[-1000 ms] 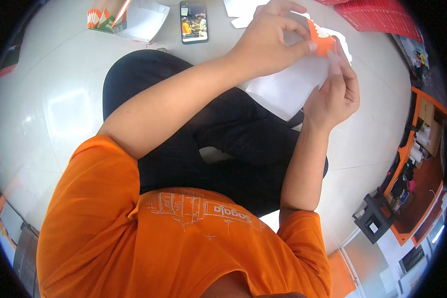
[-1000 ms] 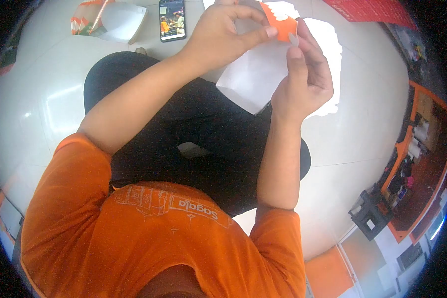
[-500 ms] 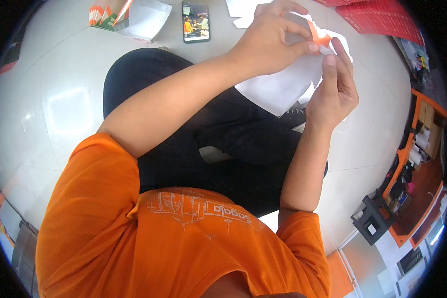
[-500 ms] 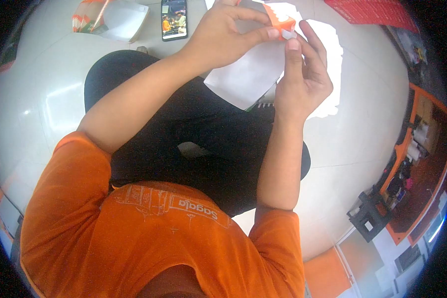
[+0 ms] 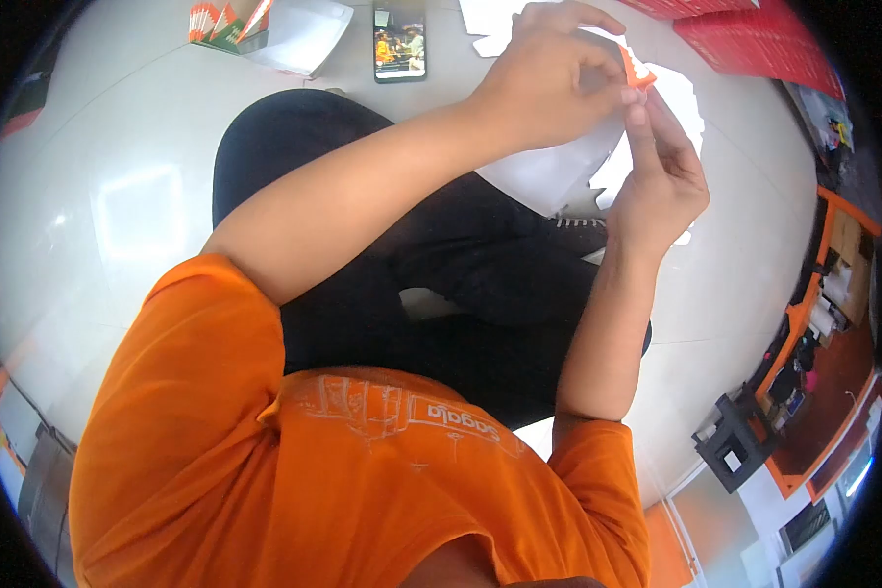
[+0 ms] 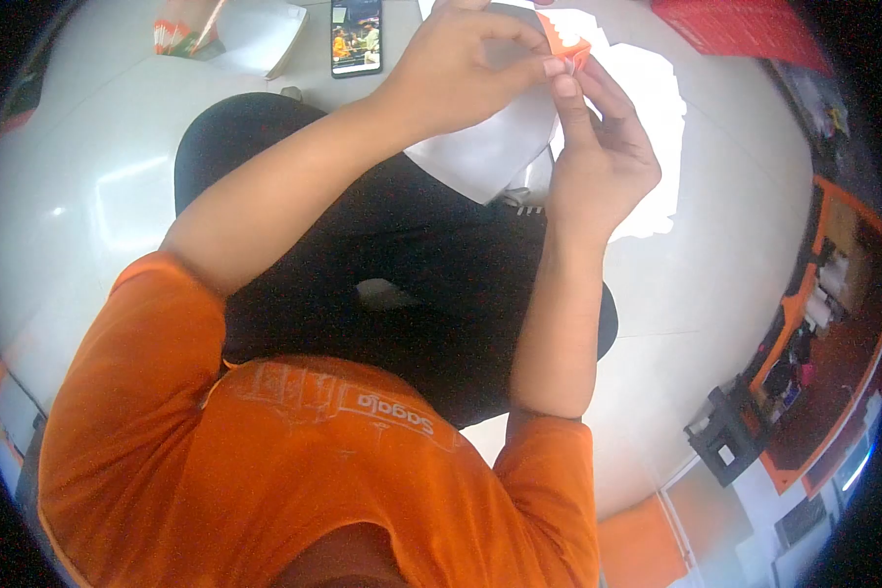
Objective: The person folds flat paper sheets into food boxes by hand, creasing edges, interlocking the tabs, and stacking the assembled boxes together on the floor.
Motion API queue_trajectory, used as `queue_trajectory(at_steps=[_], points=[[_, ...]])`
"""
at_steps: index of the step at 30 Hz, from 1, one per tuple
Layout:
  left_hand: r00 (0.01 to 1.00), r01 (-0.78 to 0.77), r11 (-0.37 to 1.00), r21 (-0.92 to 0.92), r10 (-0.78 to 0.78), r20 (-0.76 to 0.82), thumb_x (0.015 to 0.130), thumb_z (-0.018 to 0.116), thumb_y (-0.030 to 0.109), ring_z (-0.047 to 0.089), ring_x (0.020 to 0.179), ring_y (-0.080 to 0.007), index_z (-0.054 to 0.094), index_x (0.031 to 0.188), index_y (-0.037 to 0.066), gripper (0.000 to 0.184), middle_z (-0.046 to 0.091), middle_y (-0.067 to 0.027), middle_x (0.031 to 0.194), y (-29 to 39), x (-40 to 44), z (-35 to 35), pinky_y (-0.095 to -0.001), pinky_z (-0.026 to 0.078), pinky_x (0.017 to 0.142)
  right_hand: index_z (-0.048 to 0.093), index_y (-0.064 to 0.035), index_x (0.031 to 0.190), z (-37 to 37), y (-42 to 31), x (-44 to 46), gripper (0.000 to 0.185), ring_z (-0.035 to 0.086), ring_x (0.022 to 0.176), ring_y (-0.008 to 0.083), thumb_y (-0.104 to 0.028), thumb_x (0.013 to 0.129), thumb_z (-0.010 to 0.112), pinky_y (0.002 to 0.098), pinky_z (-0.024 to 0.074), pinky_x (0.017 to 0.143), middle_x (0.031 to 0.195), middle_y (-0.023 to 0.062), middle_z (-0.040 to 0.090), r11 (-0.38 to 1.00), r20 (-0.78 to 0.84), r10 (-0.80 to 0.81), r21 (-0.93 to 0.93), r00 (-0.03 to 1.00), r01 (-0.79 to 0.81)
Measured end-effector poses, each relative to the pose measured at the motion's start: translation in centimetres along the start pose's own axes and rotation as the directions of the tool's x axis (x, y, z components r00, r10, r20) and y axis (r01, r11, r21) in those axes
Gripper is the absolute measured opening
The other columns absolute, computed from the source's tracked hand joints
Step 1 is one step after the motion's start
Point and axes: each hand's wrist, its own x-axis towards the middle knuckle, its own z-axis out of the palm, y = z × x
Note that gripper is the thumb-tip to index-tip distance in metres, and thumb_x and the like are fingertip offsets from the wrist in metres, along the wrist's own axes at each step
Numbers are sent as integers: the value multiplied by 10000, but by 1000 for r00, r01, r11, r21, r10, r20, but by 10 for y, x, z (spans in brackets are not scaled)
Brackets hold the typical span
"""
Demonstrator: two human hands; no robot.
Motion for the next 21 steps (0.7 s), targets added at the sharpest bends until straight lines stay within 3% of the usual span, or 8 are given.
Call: queue_trajectory(at_steps=[4,9,12,15,21], points=[[999,-26,995,-96,28,22,874,733,217,392,1332,-390,755,912,43,180,511,-178,1379,0,3,4,-509,300,1131,733,69,949,-7,0,4,229,681,981,217,-48,793,853,324,554,856,1127,192,698,997,-9,23,-70,1000,-23],[998,-26,996,82,22,53,859,754,257,371,1345,-404,745,875,30,228,501,-214,1382,3,8,1,-514,285,1138,666,79,1075,-6,5,7,341,666,940,182,37,780,832,295,558,809,1107,172,689,999,10,-45,2,999,45],[999,2,991,137,-7,33,870,742,254,362,1345,-423,741,894,33,222,495,-233,1381,2,9,2,-517,281,1137,620,88,1202,-7,-1,11,449,666,976,187,67,794,804,304,560,839,1131,174,684,996,112,-52,-68,992,60],[1000,-23,992,125,23,4,880,722,238,357,1341,-440,725,916,28,212,487,-243,1382,3,9,3,-529,284,1130,624,95,1230,-13,3,13,454,670,1000,193,75,807,787,311,560,868,1136,167,690,987,193,-110,-99,975,130],[992,-121,972,200,112,53,909,656,204,352,1326,-460,667,936,-30,237,467,-264,1385,5,11,-5,-549,284,1123,649,98,1211,-15,-6,8,378,681,991,195,34,856,764,316,553,895,1081,152,720,999,200,0,-34,980,7]])
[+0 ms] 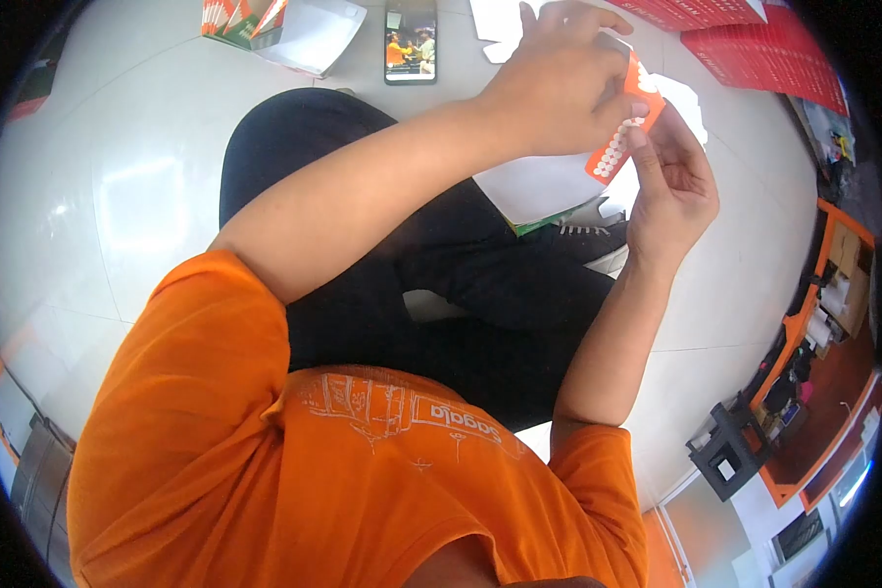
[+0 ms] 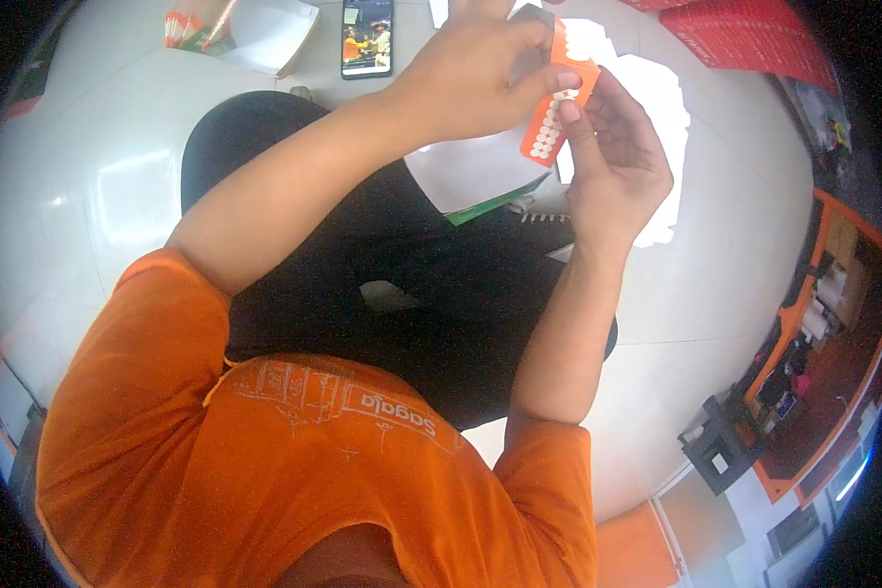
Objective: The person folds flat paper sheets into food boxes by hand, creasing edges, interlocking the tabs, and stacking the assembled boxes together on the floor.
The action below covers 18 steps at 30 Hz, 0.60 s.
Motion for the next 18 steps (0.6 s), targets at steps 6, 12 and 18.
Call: queue_trajectory(at_steps=[6,12,18], points=[[989,-140,961,240,149,-20,916,667,254,365,1328,-456,658,993,-48,312,458,-266,1400,3,-2,11,-530,327,1108,665,89,1183,-4,-3,2,309,680,992,183,-32,909,739,310,549,895,1067,155,724,997,-66,29,-69,997,-33],[987,-99,995,-11,96,-128,853,757,333,436,1290,-387,771,959,122,237,572,-162,1314,-4,-7,23,-484,337,1052,668,81,1175,-9,-2,4,301,686,983,173,-67,923,740,299,545,883,1062,149,724,998,-160,42,-43,986,-50],[976,-125,975,183,154,-153,833,759,326,462,1279,-357,776,958,130,233,581,-127,1326,-2,-12,15,-479,335,1042,654,76,1204,1,3,1,316,689,972,160,-73,935,727,274,552,863,1042,142,725,987,-58,-119,-116,991,111]])
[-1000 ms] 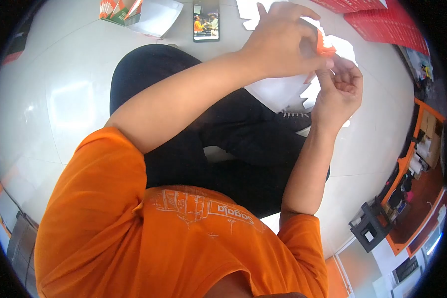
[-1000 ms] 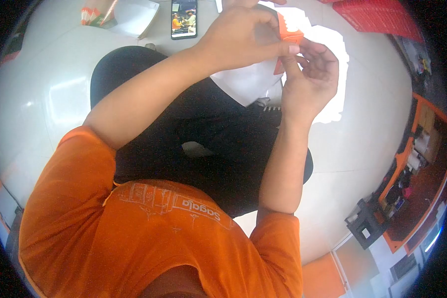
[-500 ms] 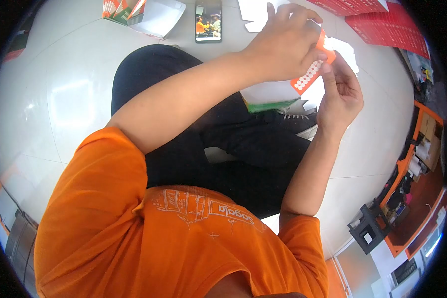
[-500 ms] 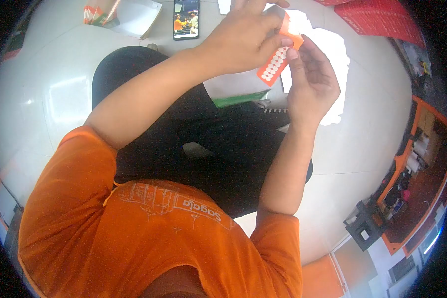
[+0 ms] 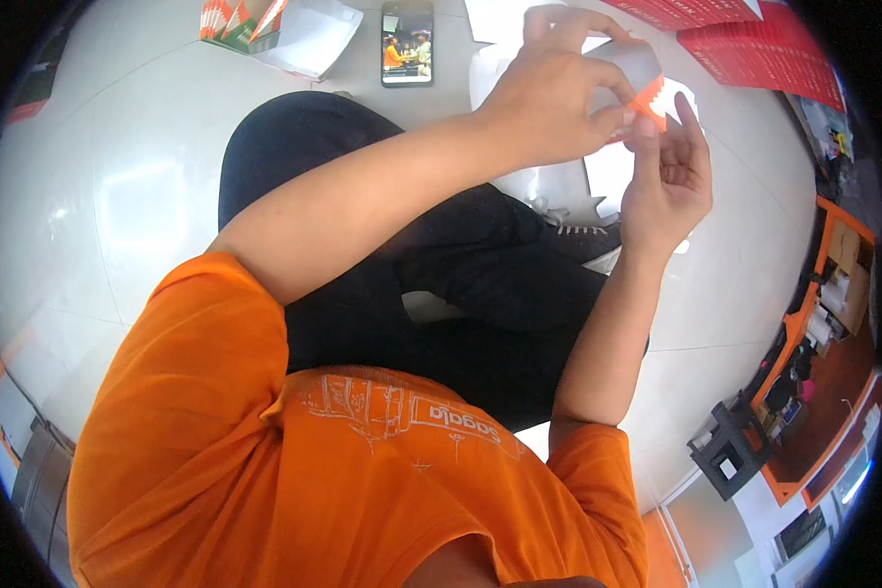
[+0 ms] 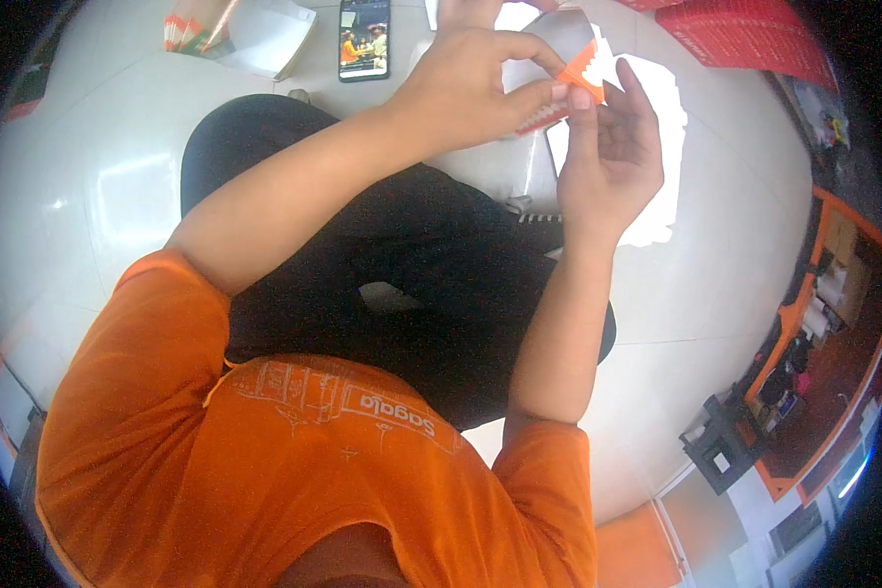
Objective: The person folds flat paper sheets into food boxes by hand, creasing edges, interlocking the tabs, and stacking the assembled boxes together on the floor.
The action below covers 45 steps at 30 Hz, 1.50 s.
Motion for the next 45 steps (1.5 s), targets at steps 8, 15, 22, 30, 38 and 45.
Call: queue_trajectory(at_steps=[8,15,22,30,38,45], points=[[929,352,903,-247,-307,205,911,656,204,626,1098,-284,770,1022,93,194,688,-109,1155,11,-8,-6,-385,471,954,647,82,1232,5,6,-4,322,690,1000,182,-66,951,701,290,568,849,1073,168,715,1000,-59,11,-27,998,-12],[609,734,25,-679,-466,642,949,666,173,680,1040,-217,680,1203,-35,329,716,-143,1096,13,0,-3,-339,521,961,659,85,1220,-2,0,-2,308,675,1058,206,-47,945,700,324,536,947,1144,176,709,997,-57,-58,41,997,61],[647,730,74,-679,-396,652,924,737,189,673,1013,-176,676,1226,-27,376,724,-116,1060,16,2,-8,-315,525,941,673,64,1219,-13,-1,-1,302,661,1067,197,-36,937,708,332,509,968,1146,145,710,997,27,-65,50,998,63],[886,443,692,-570,-240,398,981,655,180,692,878,-190,666,1163,-15,267,727,-115,1007,9,-4,7,-339,546,812,689,47,1207,-22,3,3,296,631,1066,191,-40,926,721,331,494,966,1120,119,693,995,121,-96,3,988,96],[961,241,848,-473,-141,236,974,623,139,702,895,-197,636,1033,-12,163,725,-106,987,8,-5,9,-349,548,814,692,37,1206,-17,-1,2,307,629,1070,188,-75,924,737,325,506,946,1131,106,680,994,129,-110,35,986,107],[875,484,589,-648,-321,362,970,645,173,688,949,-171,648,1192,-20,294,725,-101,1036,20,-11,3,-340,546,879,660,42,1204,-3,0,-6,330,655,1011,181,-149,945,735,305,524,905,1095,117,687,997,2,-11,79,1000,11]])
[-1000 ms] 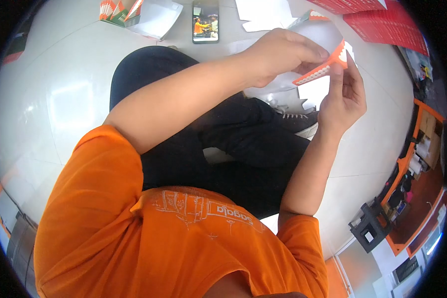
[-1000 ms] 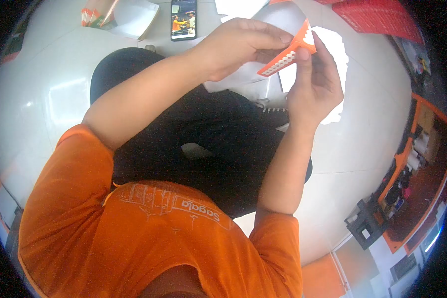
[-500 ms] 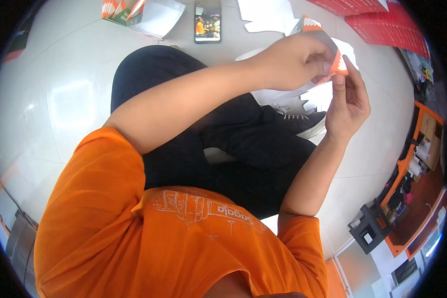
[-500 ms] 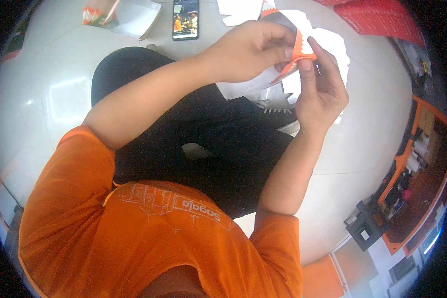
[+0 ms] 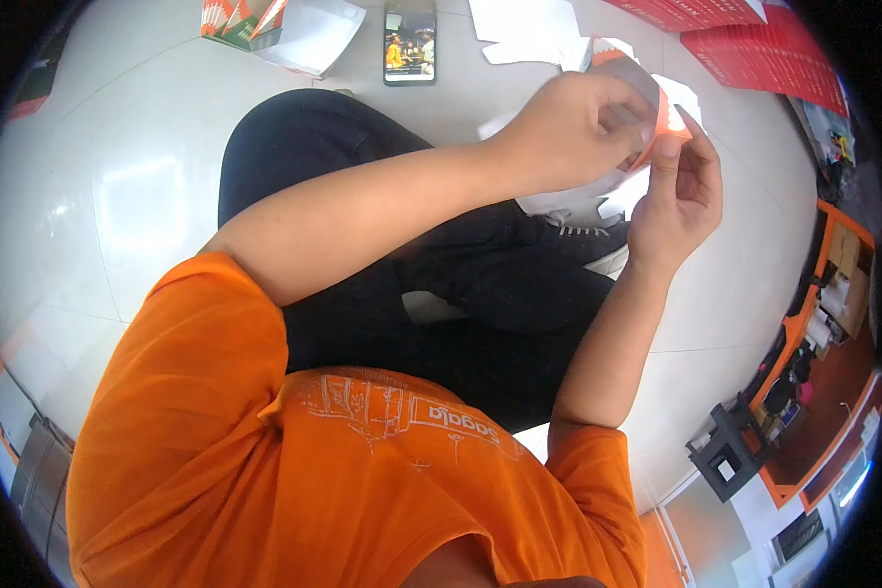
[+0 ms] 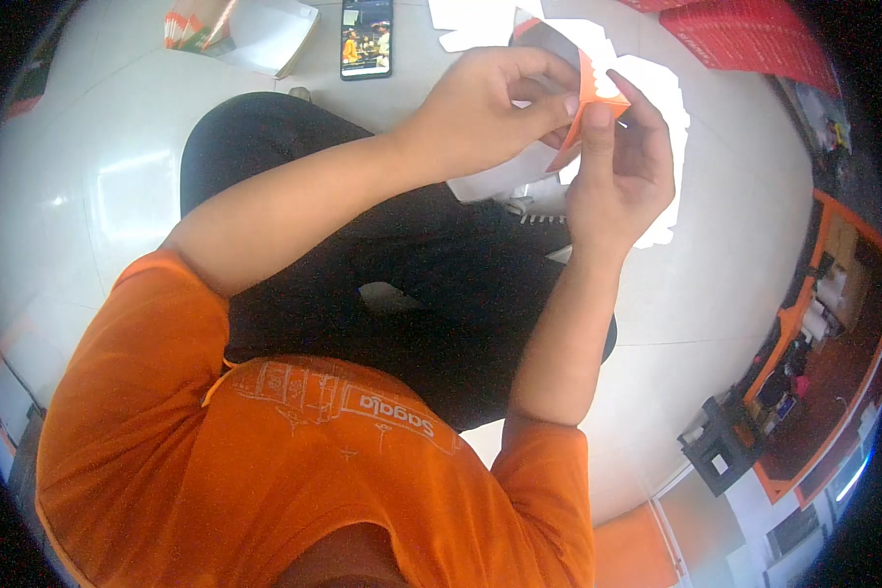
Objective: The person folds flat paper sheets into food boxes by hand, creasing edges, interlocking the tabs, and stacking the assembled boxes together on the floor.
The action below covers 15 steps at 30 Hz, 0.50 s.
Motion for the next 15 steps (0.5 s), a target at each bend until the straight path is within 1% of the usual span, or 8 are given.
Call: queue_trajectory(at_steps=[1,4,7,8,10,11,13,15], points=[[999,-34,999,-38,35,24,971,645,182,685,955,-168,646,1220,-17,318,724,-100,1045,-5,1,1,-342,544,888,651,47,1204,1,-1,0,338,656,1004,179,-158,948,733,303,528,892,1093,124,687,1000,-33,-1,-25,999,0],[970,236,844,-482,-173,171,979,633,201,671,993,-169,643,1246,-2,336,711,-86,1099,-5,2,3,-348,534,906,625,62,1198,3,-2,1,350,661,980,175,-176,959,718,298,539,854,1087,141,685,997,-103,-8,-78,995,0],[983,55,974,-220,-15,183,960,642,211,666,1031,-219,638,1266,8,368,691,-114,1152,-3,0,12,-344,517,931,604,70,1180,-4,6,3,329,664,954,178,-178,979,684,295,544,829,1082,151,681,994,-146,-16,-107,989,1],[990,-70,998,-1,69,126,951,646,210,662,1025,-249,637,1269,12,374,685,-127,1145,-3,-5,13,-346,511,936,597,68,1174,-7,10,3,322,664,947,180,-182,986,670,293,543,827,1080,153,679,992,-176,-16,-127,984,-7],[963,-266,859,437,261,72,935,654,206,655,1013,-309,636,1275,21,388,673,-152,1130,1,-14,12,-349,498,947,587,63,1164,-12,12,6,306,660,931,177,-193,1004,636,286,539,813,1069,152,673,990,-202,13,-135,979,-41],[903,-385,789,480,429,19,926,664,224,654,985,-320,635,1276,28,402,675,-153,1106,1,-12,11,-359,501,918,584,60,1159,-13,11,9,298,657,921,173,-199,1014,616,281,536,801,1060,148,670,990,-196,41,-124,980,-66],[691,-563,586,583,721,-57,910,684,261,652,929,-342,634,1279,44,432,678,-156,1056,1,-3,8,-379,508,860,582,52,1142,-16,9,9,287,641,878,151,-212,1029,585,268,522,759,1021,129,659,995,-197,96,-19,976,-102],[611,-478,571,667,762,-214,927,672,298,645,852,-345,670,1185,43,363,678,-156,961,0,6,11,-403,500,782,584,44,1117,-18,6,10,283,616,813,117,-227,1038,565,250,500,700,960,99,645,979,-200,147,168,969,-114]])
